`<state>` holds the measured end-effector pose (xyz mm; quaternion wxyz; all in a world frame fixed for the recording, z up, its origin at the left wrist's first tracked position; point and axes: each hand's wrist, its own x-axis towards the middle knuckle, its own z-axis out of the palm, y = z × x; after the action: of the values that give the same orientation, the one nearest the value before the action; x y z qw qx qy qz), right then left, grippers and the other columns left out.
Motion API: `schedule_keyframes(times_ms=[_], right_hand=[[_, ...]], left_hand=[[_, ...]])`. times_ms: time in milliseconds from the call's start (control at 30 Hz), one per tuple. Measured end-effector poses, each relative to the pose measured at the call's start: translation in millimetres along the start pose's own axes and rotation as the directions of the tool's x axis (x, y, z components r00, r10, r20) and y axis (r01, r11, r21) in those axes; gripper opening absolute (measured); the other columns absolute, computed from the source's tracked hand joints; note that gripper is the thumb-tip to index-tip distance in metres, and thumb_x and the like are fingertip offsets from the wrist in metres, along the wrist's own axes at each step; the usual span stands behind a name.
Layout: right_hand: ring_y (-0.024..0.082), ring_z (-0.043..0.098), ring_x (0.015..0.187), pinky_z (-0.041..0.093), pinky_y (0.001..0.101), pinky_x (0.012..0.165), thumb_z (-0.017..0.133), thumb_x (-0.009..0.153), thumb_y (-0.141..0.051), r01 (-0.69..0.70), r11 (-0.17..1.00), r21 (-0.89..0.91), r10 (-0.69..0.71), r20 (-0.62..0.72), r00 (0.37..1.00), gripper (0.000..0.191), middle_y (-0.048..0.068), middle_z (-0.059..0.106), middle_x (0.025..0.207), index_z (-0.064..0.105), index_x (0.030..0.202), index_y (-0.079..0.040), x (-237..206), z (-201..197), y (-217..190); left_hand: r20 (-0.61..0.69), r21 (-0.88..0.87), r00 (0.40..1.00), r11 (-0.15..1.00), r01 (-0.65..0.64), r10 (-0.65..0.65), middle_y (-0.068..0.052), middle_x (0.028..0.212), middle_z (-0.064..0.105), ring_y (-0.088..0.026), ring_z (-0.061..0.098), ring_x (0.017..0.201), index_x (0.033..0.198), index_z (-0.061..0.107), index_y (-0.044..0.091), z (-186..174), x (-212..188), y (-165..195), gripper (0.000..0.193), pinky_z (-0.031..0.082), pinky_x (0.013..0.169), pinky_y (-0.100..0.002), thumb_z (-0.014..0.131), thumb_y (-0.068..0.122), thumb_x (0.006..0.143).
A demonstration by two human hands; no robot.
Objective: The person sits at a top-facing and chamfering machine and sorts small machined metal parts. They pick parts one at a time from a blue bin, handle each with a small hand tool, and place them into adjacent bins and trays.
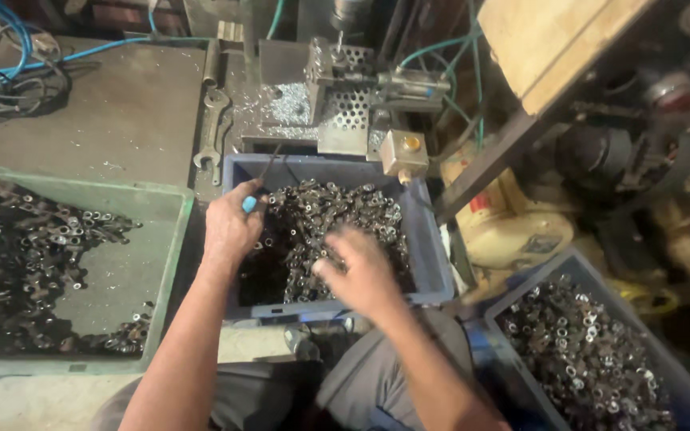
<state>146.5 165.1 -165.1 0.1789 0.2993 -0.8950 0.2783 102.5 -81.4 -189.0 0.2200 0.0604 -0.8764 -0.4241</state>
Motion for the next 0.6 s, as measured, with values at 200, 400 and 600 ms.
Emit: schedule_keyframes(times_ms=[200, 400, 600], right_hand=[[0.035, 0.066, 0.112, 0.053, 0.0457, 0.096, 0.072, 0.091, -0.033, -0.048, 0.999, -0.01, 0.048, 0.035, 0.998, 0.042, 0.014, 0.07, 0.125, 0.068, 0.122, -0.005, -20.9, 16.2, -20.1], [0.036, 0.068, 0.107, 0.053, 0.0462, 0.091, 0.072, 0.091, -0.034, -0.084, 0.996, 0.029, 0.083, 0.055, 0.995, 0.04, 0.016, 0.071, 0.118, 0.069, 0.118, -0.005, -19.5, 17.3, -19.3], [0.036, 0.069, 0.109, 0.053, 0.0469, 0.092, 0.072, 0.091, -0.034, -0.109, 0.993, 0.048, 0.105, 0.079, 0.991, 0.041, 0.016, 0.072, 0.118, 0.069, 0.12, -0.005, -19.8, 19.0, -18.2]], left_hand=[[-0.218, -0.192, 0.973, 0.981, 0.032, -0.074, -0.018, 0.107, 0.077, -0.025, 0.074, 0.098, 0.117, 0.075, 0.005, -21.9, -15.8, -31.9, 0.023, 0.055, 0.089, -0.036, 0.071, 0.016, 0.098], [-0.274, 0.424, 0.961, 0.9, 0.105, 0.017, -0.015, 0.11, 0.076, -0.03, 0.072, 0.1, 0.118, 0.078, 0.007, -144.6, -40.0, -121.0, 0.031, 0.055, 0.091, -0.04, 0.069, 0.004, 0.089], [-0.162, 0.708, 0.962, 0.652, 0.27, -0.222, -0.016, 0.088, 0.072, -0.029, 0.069, 0.074, 0.103, 0.071, 0.006, -200.5, -60.4, -194.4, 0.006, 0.053, 0.064, -0.039, 0.068, 0.011, 0.102]])
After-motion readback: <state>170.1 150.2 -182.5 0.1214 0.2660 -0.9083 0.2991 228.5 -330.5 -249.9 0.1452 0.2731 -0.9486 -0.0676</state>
